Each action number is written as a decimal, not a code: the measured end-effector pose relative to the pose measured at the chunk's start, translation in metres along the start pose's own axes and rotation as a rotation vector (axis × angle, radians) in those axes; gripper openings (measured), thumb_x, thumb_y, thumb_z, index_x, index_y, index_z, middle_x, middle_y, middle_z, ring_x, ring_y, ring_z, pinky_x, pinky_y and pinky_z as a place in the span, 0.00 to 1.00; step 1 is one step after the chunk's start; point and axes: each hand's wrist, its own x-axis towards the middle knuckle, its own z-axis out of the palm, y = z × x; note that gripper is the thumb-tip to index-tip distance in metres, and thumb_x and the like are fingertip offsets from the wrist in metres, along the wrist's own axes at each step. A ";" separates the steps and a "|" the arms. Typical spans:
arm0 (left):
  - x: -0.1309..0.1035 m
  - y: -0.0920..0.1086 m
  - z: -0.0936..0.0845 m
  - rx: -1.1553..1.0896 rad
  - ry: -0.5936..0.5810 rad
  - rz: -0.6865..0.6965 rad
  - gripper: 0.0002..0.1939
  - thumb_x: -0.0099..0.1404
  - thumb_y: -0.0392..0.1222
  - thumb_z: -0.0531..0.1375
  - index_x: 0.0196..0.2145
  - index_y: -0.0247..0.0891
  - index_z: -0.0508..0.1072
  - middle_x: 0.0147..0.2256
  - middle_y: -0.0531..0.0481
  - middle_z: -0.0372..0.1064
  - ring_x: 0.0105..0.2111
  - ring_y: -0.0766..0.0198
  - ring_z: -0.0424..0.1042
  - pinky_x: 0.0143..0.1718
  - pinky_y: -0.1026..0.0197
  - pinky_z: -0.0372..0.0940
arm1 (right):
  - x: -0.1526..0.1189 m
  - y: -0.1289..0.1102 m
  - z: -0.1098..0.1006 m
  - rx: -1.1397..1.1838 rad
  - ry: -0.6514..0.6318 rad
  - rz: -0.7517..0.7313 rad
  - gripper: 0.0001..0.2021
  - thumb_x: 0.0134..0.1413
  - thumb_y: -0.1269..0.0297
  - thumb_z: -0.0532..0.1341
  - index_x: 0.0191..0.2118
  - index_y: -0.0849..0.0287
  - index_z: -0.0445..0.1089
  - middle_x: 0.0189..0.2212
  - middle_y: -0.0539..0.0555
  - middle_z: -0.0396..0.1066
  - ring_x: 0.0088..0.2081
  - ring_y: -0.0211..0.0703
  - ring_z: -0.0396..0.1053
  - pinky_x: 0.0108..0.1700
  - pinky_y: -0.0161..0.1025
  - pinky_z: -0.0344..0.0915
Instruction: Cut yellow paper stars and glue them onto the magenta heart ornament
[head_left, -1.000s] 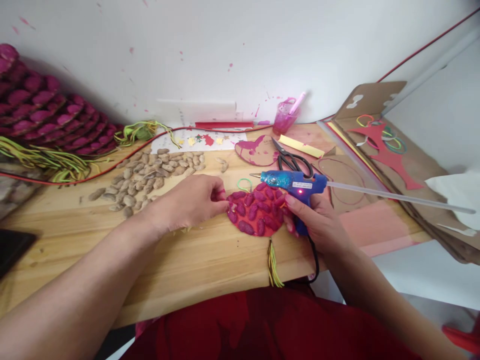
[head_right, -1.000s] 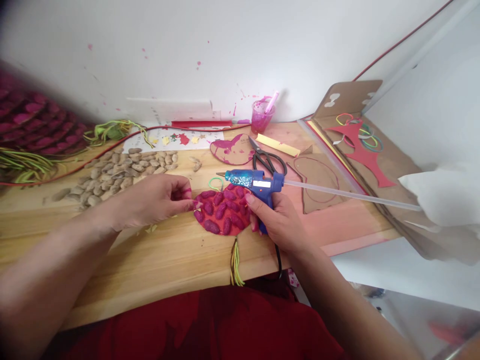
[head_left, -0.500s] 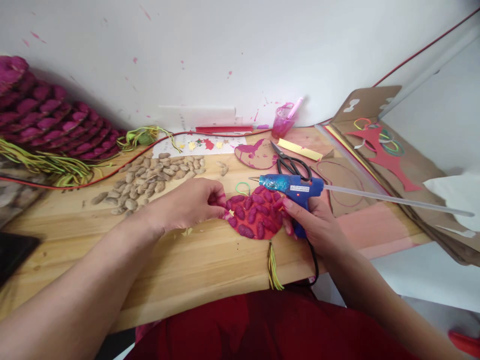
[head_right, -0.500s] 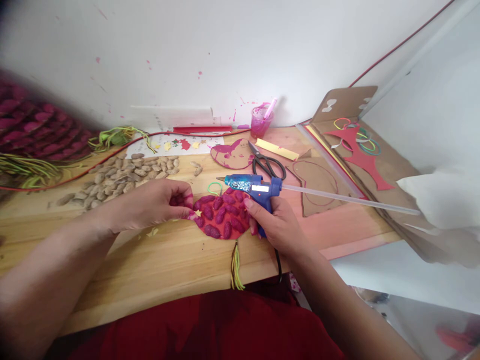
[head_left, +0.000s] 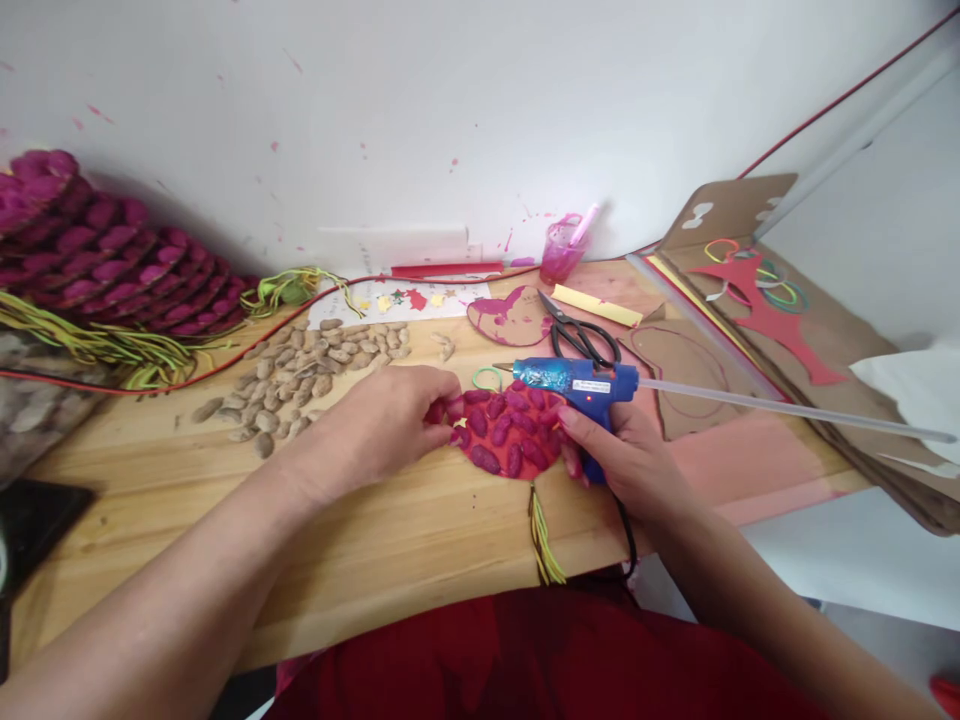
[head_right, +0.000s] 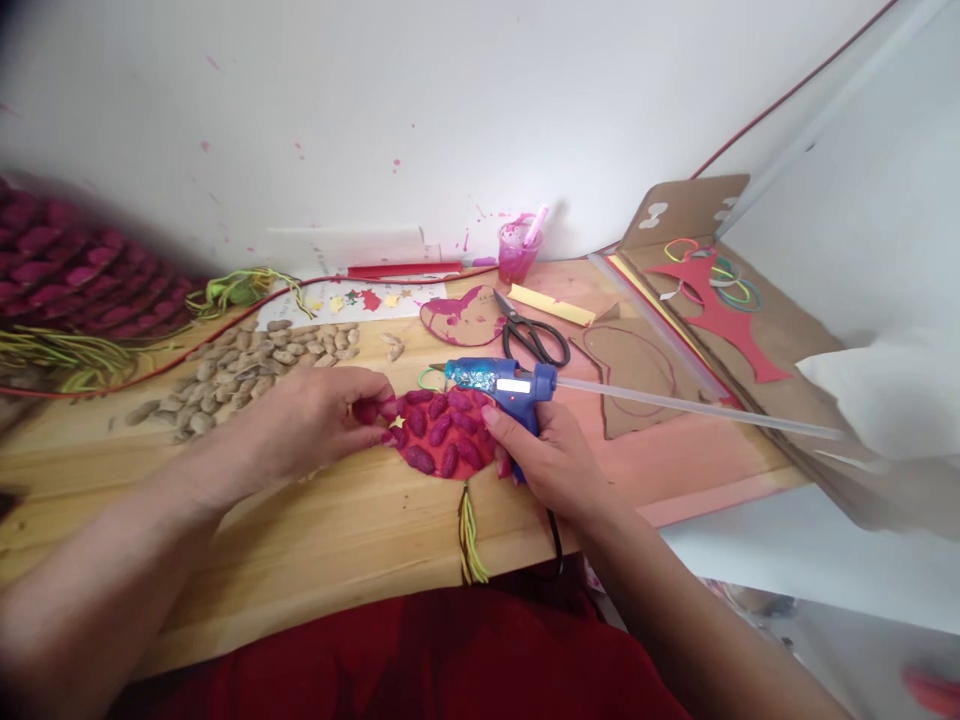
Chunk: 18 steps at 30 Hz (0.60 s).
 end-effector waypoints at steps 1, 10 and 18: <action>-0.001 0.002 0.000 0.014 0.014 0.004 0.05 0.62 0.43 0.59 0.31 0.40 0.72 0.27 0.53 0.69 0.27 0.66 0.66 0.30 0.63 0.56 | 0.000 -0.001 0.000 0.001 0.000 0.003 0.22 0.57 0.48 0.62 0.21 0.58 0.65 0.16 0.49 0.65 0.18 0.35 0.61 0.22 0.34 0.57; -0.042 0.017 0.032 0.111 0.414 0.041 0.07 0.68 0.38 0.57 0.39 0.38 0.75 0.38 0.44 0.71 0.38 0.60 0.71 0.39 0.59 0.66 | -0.001 -0.001 -0.001 -0.050 -0.006 0.005 0.21 0.58 0.48 0.61 0.22 0.59 0.65 0.16 0.48 0.65 0.19 0.34 0.61 0.23 0.33 0.57; -0.047 0.013 0.061 0.191 0.557 0.143 0.07 0.67 0.36 0.59 0.42 0.37 0.76 0.33 0.48 0.71 0.34 0.61 0.70 0.36 0.60 0.69 | -0.002 -0.004 -0.001 -0.078 -0.011 -0.037 0.18 0.59 0.53 0.60 0.23 0.59 0.65 0.16 0.47 0.64 0.20 0.33 0.60 0.23 0.32 0.56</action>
